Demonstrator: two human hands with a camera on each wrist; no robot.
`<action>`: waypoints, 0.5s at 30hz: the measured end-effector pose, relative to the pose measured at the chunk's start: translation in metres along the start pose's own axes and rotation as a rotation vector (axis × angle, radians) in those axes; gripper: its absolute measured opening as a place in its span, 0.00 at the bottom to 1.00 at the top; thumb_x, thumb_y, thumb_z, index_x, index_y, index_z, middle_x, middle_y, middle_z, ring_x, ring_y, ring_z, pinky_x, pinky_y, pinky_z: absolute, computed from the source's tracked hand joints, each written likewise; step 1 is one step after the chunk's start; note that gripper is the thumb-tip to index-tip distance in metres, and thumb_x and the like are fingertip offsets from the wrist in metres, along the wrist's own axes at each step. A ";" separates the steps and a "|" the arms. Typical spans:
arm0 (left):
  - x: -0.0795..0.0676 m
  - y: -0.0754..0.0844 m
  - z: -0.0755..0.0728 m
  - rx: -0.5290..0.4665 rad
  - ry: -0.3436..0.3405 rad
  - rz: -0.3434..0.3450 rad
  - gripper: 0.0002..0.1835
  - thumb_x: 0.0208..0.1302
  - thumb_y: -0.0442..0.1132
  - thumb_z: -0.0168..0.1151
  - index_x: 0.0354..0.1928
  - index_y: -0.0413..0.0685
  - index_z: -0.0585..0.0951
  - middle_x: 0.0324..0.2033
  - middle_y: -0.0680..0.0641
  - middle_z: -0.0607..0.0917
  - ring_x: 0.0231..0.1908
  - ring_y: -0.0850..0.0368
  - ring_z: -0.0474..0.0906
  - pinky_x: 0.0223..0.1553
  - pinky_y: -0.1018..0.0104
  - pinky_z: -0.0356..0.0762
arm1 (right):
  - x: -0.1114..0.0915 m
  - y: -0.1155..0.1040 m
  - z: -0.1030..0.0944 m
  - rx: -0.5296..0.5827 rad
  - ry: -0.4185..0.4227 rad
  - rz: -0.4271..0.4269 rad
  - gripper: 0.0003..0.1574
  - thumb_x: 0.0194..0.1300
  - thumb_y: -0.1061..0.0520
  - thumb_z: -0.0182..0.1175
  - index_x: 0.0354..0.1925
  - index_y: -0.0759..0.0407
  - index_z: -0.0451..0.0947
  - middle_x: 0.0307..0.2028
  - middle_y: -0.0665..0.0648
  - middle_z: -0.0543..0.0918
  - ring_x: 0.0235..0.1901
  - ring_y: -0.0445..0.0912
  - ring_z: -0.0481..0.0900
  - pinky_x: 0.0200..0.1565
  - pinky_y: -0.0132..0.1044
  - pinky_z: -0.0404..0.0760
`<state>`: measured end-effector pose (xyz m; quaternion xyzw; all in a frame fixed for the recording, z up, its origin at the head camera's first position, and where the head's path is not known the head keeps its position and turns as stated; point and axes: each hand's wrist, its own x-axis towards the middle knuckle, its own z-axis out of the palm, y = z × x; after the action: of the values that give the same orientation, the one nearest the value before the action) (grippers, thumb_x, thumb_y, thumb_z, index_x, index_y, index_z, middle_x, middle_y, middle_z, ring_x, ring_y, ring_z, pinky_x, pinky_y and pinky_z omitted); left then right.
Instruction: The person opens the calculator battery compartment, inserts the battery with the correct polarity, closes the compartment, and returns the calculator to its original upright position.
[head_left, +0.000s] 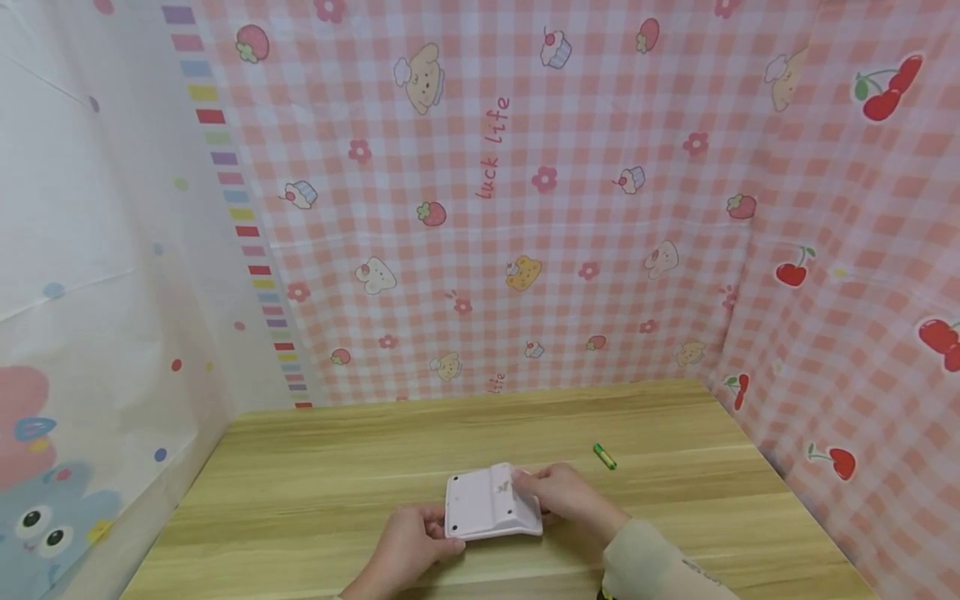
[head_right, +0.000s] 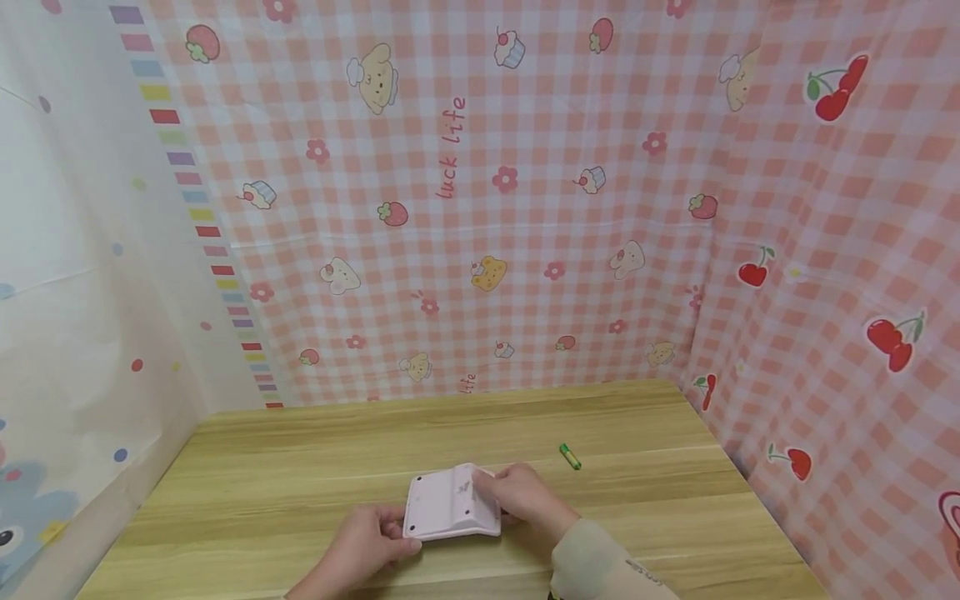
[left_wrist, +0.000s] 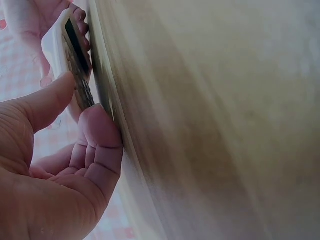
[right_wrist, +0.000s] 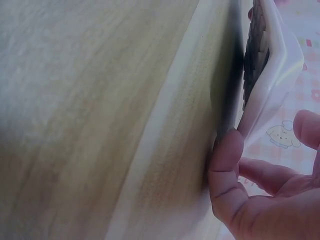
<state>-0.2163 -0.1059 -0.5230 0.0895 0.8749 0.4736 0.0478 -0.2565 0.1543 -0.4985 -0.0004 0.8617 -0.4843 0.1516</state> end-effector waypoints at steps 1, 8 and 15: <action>0.000 0.000 0.000 0.001 -0.001 -0.002 0.24 0.45 0.36 0.78 0.46 0.34 0.85 0.20 0.55 0.81 0.22 0.63 0.74 0.19 0.75 0.70 | -0.001 -0.001 0.000 0.003 -0.003 -0.001 0.38 0.66 0.33 0.58 0.49 0.66 0.82 0.32 0.54 0.82 0.33 0.45 0.80 0.33 0.37 0.81; -0.003 0.005 0.000 0.027 -0.011 -0.006 0.23 0.44 0.34 0.78 0.46 0.34 0.85 0.18 0.54 0.81 0.20 0.65 0.74 0.18 0.75 0.70 | -0.004 -0.004 0.001 -0.016 -0.008 -0.004 0.34 0.66 0.34 0.58 0.43 0.64 0.84 0.29 0.54 0.82 0.27 0.43 0.78 0.28 0.34 0.78; -0.002 0.004 0.001 0.056 -0.025 0.021 0.23 0.44 0.34 0.78 0.46 0.34 0.85 0.18 0.54 0.81 0.20 0.65 0.73 0.18 0.75 0.69 | -0.006 -0.006 0.003 -0.098 0.002 -0.005 0.30 0.65 0.33 0.59 0.32 0.59 0.83 0.23 0.52 0.78 0.21 0.41 0.73 0.23 0.34 0.77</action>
<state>-0.2138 -0.1031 -0.5198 0.1060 0.8862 0.4481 0.0512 -0.2505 0.1500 -0.4934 -0.0094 0.8846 -0.4417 0.1495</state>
